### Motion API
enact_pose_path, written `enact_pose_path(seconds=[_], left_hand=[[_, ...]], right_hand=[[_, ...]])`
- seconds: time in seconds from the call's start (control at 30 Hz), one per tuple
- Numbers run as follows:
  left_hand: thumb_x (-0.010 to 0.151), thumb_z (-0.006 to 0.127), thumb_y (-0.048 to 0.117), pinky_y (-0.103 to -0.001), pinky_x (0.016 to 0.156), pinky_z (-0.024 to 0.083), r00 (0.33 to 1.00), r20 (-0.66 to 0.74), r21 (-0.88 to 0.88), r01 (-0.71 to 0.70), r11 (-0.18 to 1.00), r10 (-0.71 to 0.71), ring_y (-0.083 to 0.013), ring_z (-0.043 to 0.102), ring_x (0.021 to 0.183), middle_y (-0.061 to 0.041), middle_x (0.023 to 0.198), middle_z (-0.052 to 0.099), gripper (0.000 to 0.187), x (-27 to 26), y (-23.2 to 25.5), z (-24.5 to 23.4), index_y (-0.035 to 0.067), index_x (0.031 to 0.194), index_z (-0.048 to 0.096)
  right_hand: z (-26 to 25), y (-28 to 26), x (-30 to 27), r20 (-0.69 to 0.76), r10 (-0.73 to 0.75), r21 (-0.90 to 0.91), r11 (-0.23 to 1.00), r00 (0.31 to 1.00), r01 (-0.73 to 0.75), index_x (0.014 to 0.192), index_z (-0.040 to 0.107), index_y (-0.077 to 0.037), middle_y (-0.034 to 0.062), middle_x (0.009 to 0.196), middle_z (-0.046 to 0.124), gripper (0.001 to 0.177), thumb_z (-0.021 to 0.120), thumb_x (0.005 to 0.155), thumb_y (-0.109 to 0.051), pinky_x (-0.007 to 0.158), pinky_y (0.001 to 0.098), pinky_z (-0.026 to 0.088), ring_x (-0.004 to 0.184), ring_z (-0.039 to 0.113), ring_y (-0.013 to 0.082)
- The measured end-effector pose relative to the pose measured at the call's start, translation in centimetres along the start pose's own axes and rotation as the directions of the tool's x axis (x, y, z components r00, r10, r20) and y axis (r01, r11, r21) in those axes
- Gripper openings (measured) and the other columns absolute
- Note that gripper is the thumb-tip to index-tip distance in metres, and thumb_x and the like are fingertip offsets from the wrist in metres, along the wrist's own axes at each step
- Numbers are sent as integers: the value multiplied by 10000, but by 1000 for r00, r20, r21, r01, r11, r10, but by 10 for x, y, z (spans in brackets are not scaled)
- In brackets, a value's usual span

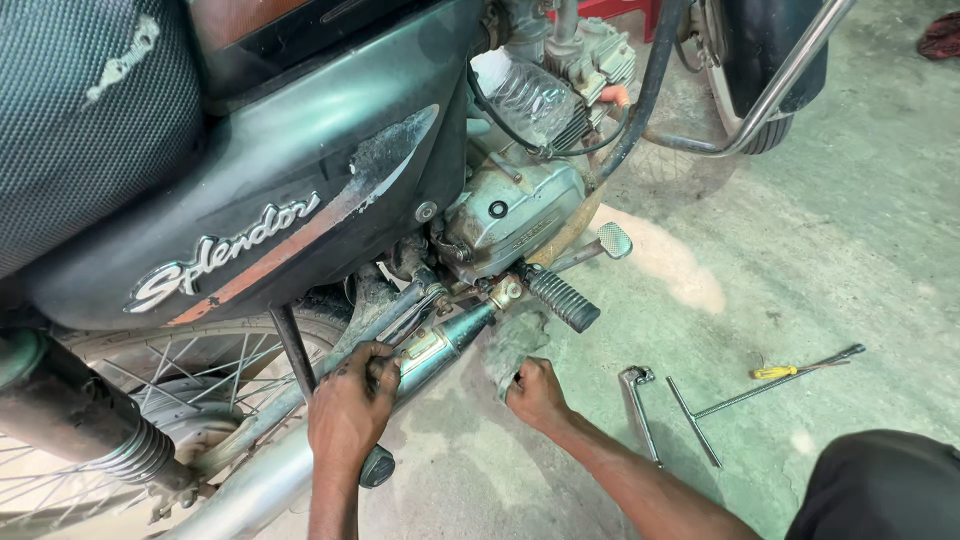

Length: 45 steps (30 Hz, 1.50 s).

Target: The person works on the lower engine and exhaust area of a motorcycle, using a screwdriver to manipulate small components and wires, wiping parts with a cloth, and handling a small rubber grommet or seal.

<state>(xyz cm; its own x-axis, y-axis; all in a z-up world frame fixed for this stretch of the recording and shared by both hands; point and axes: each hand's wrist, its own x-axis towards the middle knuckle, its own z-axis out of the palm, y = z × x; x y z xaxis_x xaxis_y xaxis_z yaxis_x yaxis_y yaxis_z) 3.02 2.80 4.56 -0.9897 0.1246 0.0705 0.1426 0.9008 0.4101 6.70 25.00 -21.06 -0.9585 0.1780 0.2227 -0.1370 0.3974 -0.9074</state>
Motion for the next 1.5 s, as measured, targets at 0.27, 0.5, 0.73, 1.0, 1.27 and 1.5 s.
enact_pose_path(seconds=[0.27,0.5,0.73,1.0,1.27,1.5], left_hand=[[833,705,547,-437,814,561,952,289,313,7,950,-103,-257,760,788,-58,808,789,488,-6,-6,18,219,1195,720],[781,717,704,-416,917,570,837,495,573,-114,812,-232,-231,770,985,-61,984,830,690,10,-43,47,237,1290,705],[877,554,586,-389,868,615,908,418,577,-283,766,21,-225,721,1014,-108,1131,719,642,-16,-55,114,142,1335,620],[981,622,487,-463,973,524,236,967,11,-424,905,99,-325,656,1119,-189,1176,674,545,-149,44,245,12,1249,627],[852,714,464,-427,962,542,670,721,-345,128,930,176,-303,657,1112,-164,1268,612,749,-138,21,265,83,1440,449],[1054,506,295,-307,697,541,845,420,-771,140,621,331,-150,688,799,-76,984,735,400,-105,44,226,72,1374,592]], right_hand=[[-82,54,-86,993,-73,39,947,96,318,1085,669,-28,194,862,686,183,604,952,-136,739,509,509,784,660,376],[-276,84,-35,677,573,-734,478,463,482,1098,694,-125,115,1050,737,259,680,868,-243,859,494,563,1017,690,332],[-383,232,-28,384,838,-903,253,387,347,1292,592,-150,78,1156,679,475,735,921,-409,942,456,540,1106,667,287],[-321,159,-11,468,802,-816,232,370,529,1135,672,-171,31,1054,725,197,639,980,-289,919,414,560,1044,700,223],[-264,8,-17,594,515,-463,847,618,-262,789,555,-5,17,1020,746,253,804,826,-29,734,321,625,818,768,130],[-192,-35,-31,749,312,-62,911,585,-407,1115,529,-56,77,882,684,304,690,861,-18,616,292,589,716,683,101]])
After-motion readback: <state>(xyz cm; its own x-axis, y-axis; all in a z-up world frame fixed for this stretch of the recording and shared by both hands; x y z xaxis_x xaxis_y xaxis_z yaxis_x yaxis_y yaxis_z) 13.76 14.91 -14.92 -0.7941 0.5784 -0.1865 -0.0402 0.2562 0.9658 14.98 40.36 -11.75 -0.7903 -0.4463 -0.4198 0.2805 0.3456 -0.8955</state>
